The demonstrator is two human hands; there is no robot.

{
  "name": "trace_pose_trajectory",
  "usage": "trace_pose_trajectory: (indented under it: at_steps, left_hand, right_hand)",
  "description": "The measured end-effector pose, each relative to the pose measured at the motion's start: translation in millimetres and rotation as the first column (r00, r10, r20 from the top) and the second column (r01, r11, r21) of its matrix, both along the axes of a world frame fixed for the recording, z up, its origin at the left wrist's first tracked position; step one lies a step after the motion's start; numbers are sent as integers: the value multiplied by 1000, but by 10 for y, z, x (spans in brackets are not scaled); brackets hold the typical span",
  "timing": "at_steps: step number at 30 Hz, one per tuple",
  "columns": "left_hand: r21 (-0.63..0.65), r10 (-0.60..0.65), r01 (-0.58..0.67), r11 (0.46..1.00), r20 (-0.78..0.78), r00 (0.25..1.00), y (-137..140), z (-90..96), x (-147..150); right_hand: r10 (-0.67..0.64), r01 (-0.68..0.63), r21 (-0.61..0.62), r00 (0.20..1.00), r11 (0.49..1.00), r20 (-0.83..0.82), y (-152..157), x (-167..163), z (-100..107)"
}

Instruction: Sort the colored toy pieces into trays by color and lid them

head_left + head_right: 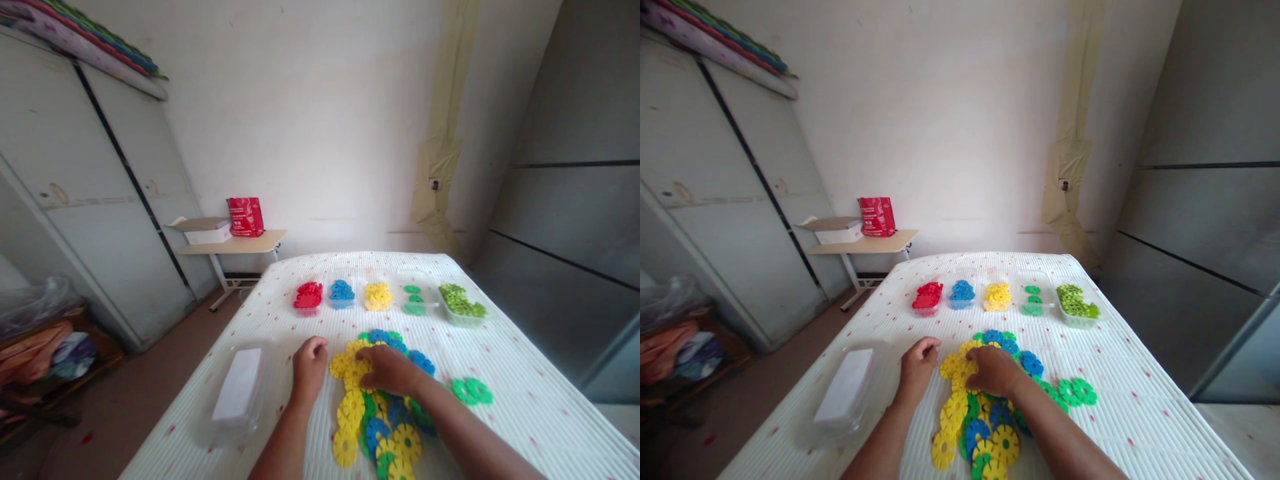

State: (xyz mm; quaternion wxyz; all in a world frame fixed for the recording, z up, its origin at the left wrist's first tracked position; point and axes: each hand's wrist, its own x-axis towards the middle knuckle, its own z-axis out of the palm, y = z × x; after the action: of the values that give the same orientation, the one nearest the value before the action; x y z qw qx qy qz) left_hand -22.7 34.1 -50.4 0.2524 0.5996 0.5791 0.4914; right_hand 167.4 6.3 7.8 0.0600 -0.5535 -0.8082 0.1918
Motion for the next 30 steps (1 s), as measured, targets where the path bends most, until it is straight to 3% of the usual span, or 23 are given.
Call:
trace_pose_trajectory:
  at_steps: [10, 16, 23, 27, 30]
  left_hand:
    - [-14, -5, 5, 1000, 7, 1000, 3, -16, -1]
    - [-13, 1, -1, 1000, 22, 1000, 0, -16, -1]
    - [14, -2, 2, 1000, 11, 1000, -3, -14, -2]
    - [22, -2, 2, 1000, -9, 1000, 1, -20, -5]
    - [15, 1, -1, 1000, -8, 1000, 3, -19, -2]
  right_hand:
    - [113, -113, -34, 993, 993, 23, -17, -52, 160]
    - [57, -57, 14, 998, 998, 38, -27, -75, 142]
    - [61, -64, -10, 981, 998, -184, 50, 56, 187]
    - [-94, 123, 47, 910, 991, -404, 160, 322, 306]
    - [-192, 253, 74, 866, 965, -462, 214, 473, 321]
